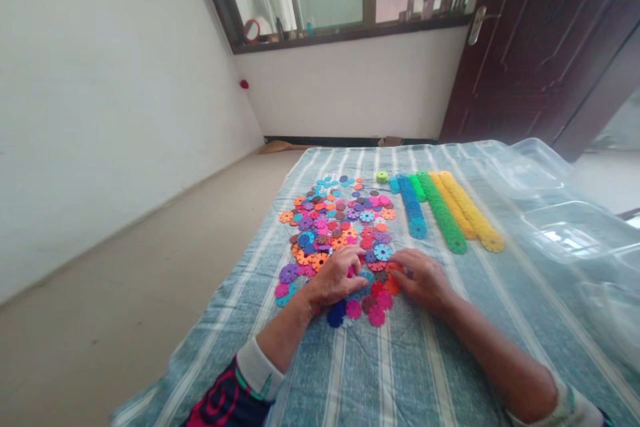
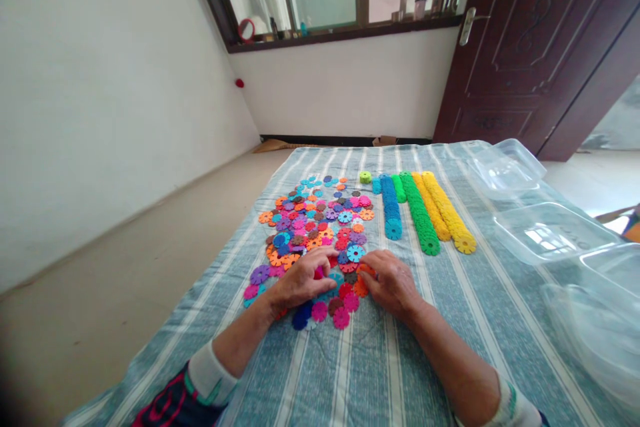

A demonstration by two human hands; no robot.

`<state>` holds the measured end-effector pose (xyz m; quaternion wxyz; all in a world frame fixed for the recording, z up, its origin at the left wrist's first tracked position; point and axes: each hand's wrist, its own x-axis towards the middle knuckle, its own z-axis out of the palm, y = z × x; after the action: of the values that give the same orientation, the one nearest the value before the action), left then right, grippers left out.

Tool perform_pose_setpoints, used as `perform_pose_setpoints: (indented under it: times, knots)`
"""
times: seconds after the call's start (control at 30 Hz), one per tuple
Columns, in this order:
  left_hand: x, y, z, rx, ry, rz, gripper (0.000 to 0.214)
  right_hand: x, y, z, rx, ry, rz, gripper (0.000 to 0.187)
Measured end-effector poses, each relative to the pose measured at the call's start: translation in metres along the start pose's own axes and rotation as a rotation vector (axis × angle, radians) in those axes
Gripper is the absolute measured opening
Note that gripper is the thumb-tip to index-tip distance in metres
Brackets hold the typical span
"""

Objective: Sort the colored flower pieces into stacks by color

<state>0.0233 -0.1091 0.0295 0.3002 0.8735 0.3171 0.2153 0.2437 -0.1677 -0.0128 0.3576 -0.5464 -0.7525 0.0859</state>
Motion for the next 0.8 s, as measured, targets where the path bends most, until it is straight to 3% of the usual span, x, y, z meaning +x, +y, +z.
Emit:
perform_pose_setpoints:
  times: [0.27,0.47,0.67,0.8]
  knots:
    - [0.003,0.000,-0.003,-0.066,0.015,-0.047,0.016,0.001,-0.001,-0.003,0.007,0.003,0.019,0.014]
    - [0.005,0.003,-0.004,-0.102,0.081,-0.034,0.020,0.002,-0.005,-0.001,0.073,0.025,0.009,0.013]
    - [0.006,0.008,-0.003,-0.106,0.137,-0.005,0.021,0.003,-0.013,-0.001,0.084,0.131,0.005,0.014]
    - [0.009,0.011,0.002,-0.098,0.148,0.039,0.017,0.005,-0.025,0.001,0.167,0.104,-0.021,0.014]
